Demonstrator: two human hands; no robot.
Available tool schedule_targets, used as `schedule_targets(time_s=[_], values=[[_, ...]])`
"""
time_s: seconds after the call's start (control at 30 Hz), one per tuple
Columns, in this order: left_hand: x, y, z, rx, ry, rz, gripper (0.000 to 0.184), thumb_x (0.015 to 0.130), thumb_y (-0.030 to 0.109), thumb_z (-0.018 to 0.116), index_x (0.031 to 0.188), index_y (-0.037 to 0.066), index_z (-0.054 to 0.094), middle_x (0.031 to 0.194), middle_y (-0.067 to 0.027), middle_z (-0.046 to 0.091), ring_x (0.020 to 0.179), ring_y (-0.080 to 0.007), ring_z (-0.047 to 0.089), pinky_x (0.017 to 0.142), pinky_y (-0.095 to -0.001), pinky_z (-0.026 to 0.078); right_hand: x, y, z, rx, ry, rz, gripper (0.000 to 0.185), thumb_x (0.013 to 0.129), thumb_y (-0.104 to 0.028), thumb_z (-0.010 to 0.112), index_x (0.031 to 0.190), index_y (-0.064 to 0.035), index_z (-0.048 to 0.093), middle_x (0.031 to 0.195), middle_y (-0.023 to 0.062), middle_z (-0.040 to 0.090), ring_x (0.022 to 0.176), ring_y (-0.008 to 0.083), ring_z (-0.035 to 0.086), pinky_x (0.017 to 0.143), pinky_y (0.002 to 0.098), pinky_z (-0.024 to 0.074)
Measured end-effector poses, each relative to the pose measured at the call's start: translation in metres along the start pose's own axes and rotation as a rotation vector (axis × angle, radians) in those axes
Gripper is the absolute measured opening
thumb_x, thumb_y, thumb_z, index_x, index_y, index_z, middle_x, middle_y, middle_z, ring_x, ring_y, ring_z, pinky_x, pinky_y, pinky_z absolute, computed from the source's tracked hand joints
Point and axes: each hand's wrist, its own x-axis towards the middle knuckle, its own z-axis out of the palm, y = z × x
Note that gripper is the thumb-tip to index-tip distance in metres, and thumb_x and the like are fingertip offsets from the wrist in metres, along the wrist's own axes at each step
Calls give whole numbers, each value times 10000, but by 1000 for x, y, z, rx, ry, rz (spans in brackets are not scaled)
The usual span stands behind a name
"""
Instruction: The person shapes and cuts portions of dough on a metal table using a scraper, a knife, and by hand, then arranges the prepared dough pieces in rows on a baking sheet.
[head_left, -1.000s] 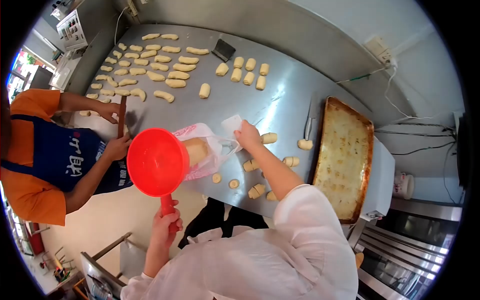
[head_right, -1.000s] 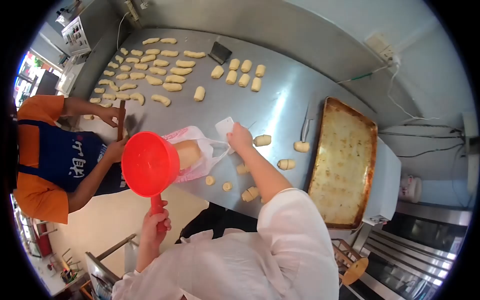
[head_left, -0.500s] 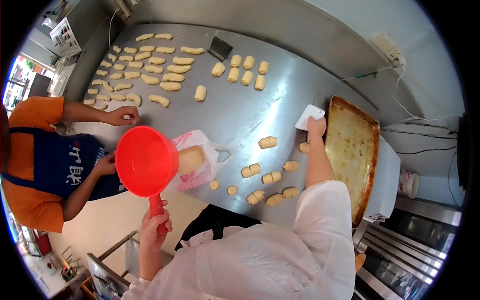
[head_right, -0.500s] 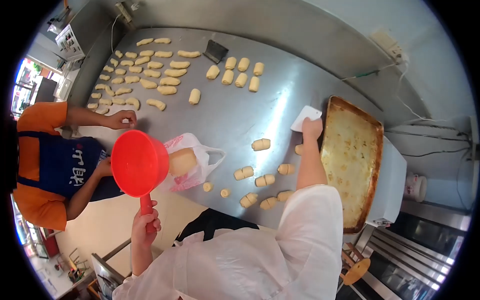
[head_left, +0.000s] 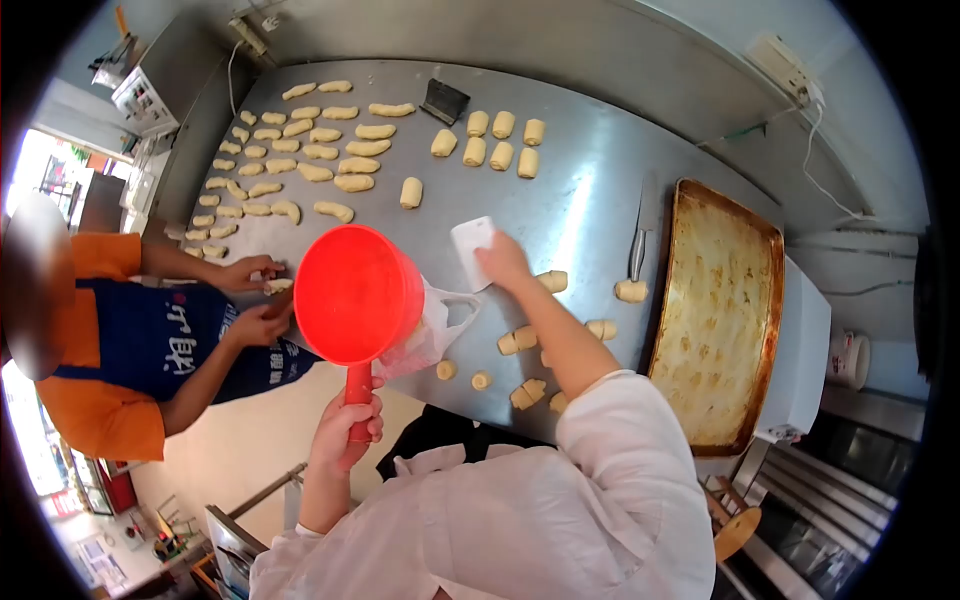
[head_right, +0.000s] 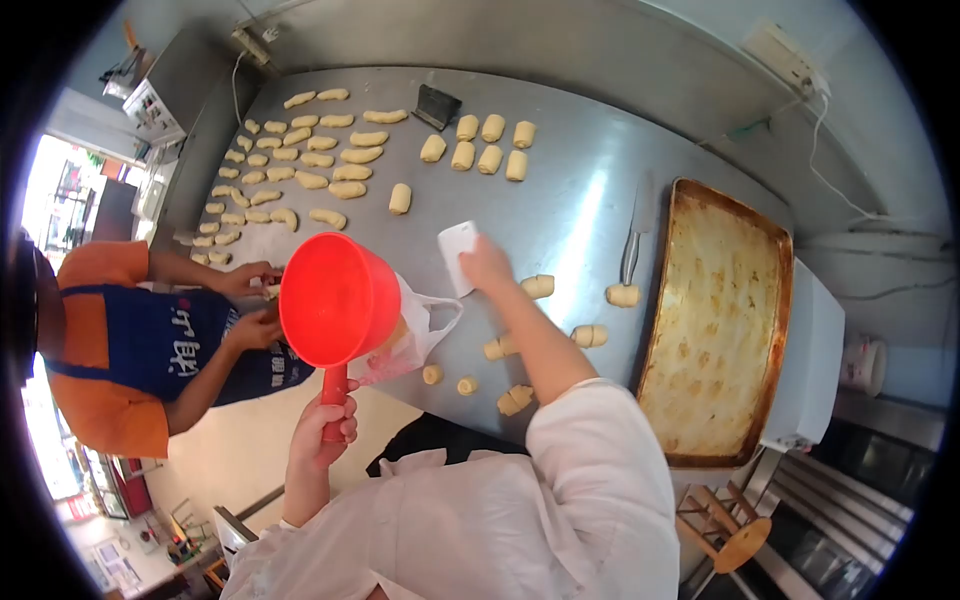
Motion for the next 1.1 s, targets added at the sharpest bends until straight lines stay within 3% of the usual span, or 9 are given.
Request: schedule_targets(time_s=[0.1, 0.23, 0.37, 0.43, 0.6, 0.73, 0.8, 1.03, 1.1], values=[[12, 16, -12, 63, -34, -20, 466, 818, 73, 572, 1275, 30, 491, 812, -30, 527, 601, -124, 536, 522, -259, 438, 9, 33, -54, 167, 294, 111, 405, 825, -270, 660, 1094, 27, 595, 1102, 252, 654, 1041, 422, 624, 911, 475, 495], [23, 34, -23, 268, -74, -7, 442, 821, 48, 578, 1254, 6, 495, 797, -34, 531, 611, -127, 546, 525, -260, 450, 33, 70, -111, 33, 529, 300, 375, 818, -258, 663, 1060, 21, 600, 1056, 256, 666, 1018, 420, 637, 897, 483, 502], [24, 44, -29, 269, -112, -31, 423, 825, 35, 584, 1239, -5, 508, 795, -33, 532, 623, -131, 555, 528, -262, 457, 37, 33, -76, -61, 485, 341, 352, 821, -259, 653, 1031, 19, 597, 1041, 257, 667, 992, 429, 642, 881, 491, 508], [24, 50, -27, 229, -103, -34, 422, 828, 35, 585, 1241, -4, 508, 797, -35, 530, 620, -129, 550, 527, -257, 457, 48, 6, -42, -94, 385, 306, 402, 818, -247, 669, 1098, 32, 594, 1067, 265, 662, 1016, 433, 630, 904, 465, 503], [19, 56, -33, 210, -116, -38, 416, 834, 42, 586, 1241, -2, 512, 810, -38, 534, 622, -131, 557, 525, -252, 456, 37, -38, 9, -212, -131, -100, 361, 809, -274, 662, 1040, -1, 613, 1029, 216, 679, 999, 396, 637, 886, 472, 511], [17, 58, -45, 210, -100, -49, 419, 832, 46, 589, 1241, -2, 512, 824, -40, 537, 622, -131, 559, 525, -250, 454, 1, -54, 1, -268, -239, -90, 360, 815, -276, 664, 1047, -5, 616, 1029, 215, 677, 997, 397, 636, 883, 474, 510], [18, 58, -51, 183, -106, -24, 421, 830, 48, 590, 1241, 1, 511, 835, -42, 538, 622, -129, 557, 524, -249, 450, -17, -50, 1, -338, -399, -206, 353, 825, -279, 663, 1047, -8, 616, 1023, 211, 678, 998, 391, 638, 865, 476, 513], [13, 56, -60, 180, -34, 30, 427, 822, 64, 599, 1235, -2, 513, 809, -30, 544, 604, -109, 560, 519, -241, 455, -44, -19, -28, -47, -4, -45, 368, 831, -266, 680, 1039, 28, 605, 1007, 230, 679, 974, 381, 651, 852, 431, 521], [15, 57, -61, 193, -41, 30, 423, 826, 62, 598, 1236, 0, 514, 805, -28, 544, 608, -107, 560, 518, -241, 456, -58, -13, -47, 220, 115, 64, 378, 852, -227, 689, 1100, 45, 604, 1026, 189, 694, 942, 314, 673, 826, 388, 527]])
